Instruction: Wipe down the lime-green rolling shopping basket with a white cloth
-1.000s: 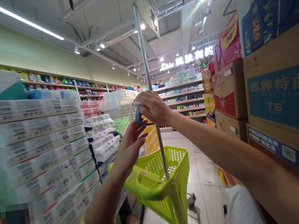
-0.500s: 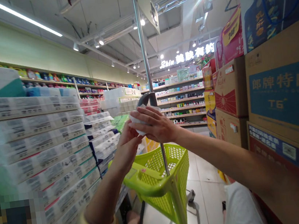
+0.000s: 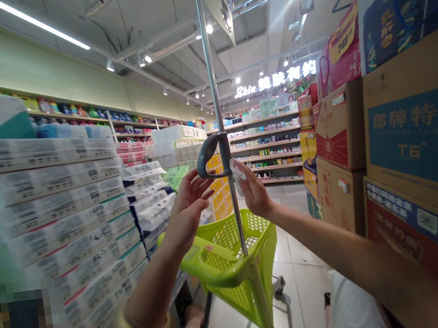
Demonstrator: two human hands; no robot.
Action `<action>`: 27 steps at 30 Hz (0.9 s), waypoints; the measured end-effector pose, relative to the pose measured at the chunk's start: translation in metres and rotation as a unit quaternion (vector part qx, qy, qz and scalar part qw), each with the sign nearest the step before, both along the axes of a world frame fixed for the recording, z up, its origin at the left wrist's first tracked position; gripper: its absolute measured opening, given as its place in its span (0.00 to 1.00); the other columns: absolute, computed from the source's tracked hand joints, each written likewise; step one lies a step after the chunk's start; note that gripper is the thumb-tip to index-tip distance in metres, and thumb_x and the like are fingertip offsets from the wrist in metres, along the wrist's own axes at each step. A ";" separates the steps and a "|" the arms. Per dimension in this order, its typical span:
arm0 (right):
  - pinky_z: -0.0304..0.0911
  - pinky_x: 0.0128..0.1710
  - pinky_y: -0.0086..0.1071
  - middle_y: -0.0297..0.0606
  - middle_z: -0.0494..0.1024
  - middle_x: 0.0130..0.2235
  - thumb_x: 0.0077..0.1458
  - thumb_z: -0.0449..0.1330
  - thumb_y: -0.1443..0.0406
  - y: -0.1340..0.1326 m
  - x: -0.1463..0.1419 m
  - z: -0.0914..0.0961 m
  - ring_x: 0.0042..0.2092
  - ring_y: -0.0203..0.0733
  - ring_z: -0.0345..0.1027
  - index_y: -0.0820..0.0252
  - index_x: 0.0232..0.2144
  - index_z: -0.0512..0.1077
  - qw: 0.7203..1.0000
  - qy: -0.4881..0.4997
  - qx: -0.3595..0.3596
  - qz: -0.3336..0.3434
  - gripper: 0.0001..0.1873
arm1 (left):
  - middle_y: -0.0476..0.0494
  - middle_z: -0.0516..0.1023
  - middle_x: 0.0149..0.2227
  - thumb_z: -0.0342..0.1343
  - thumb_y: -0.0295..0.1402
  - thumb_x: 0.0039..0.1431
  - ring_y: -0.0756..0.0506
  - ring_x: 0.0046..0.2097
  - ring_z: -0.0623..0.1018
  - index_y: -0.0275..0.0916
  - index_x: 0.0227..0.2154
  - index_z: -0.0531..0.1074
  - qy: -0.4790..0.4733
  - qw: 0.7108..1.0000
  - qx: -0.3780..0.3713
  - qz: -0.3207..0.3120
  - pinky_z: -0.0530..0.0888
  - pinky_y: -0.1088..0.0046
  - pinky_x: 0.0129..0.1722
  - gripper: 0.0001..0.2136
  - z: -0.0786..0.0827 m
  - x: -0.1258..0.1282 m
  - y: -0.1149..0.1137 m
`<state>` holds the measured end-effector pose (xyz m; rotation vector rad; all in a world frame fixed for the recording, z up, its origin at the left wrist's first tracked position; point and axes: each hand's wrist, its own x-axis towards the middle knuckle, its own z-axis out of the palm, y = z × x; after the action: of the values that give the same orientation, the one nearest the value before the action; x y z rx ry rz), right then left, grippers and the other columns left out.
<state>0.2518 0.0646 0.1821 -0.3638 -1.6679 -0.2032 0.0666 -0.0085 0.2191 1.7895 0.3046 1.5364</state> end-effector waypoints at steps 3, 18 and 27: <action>0.57 0.61 0.41 0.38 0.68 0.57 0.66 0.44 0.56 0.004 -0.014 0.012 0.60 0.40 0.60 0.52 0.60 0.59 0.977 0.147 -0.119 0.099 0.23 | 0.45 0.71 0.56 0.53 0.22 0.44 0.40 0.60 0.67 0.45 0.51 0.64 -0.001 1.000 0.001 0.013 0.67 0.59 0.56 0.27 -0.001 0.001 0.001; 0.63 0.34 0.30 0.35 0.75 0.29 0.49 0.58 0.54 -0.024 -0.028 -0.056 0.31 0.36 0.67 0.60 0.31 0.73 0.795 0.197 -0.471 0.328 0.15 | 0.41 0.69 0.55 0.54 0.27 0.45 0.40 0.58 0.69 0.43 0.53 0.64 0.024 0.986 -0.085 0.138 0.67 0.56 0.57 0.28 -0.061 0.013 0.017; 0.62 0.39 0.32 0.34 0.73 0.30 0.52 0.53 0.57 -0.022 -0.025 -0.143 0.35 0.39 0.65 0.58 0.29 0.70 0.840 0.110 -0.475 0.238 0.11 | 0.38 0.73 0.50 0.56 0.26 0.42 0.42 0.52 0.74 0.37 0.50 0.66 0.090 0.962 -0.203 0.160 0.70 0.59 0.55 0.26 -0.129 0.035 0.041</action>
<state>0.2270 0.0428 0.0396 -0.6551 -1.4667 1.0482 0.1017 0.0326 0.0901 1.5999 0.9674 1.3941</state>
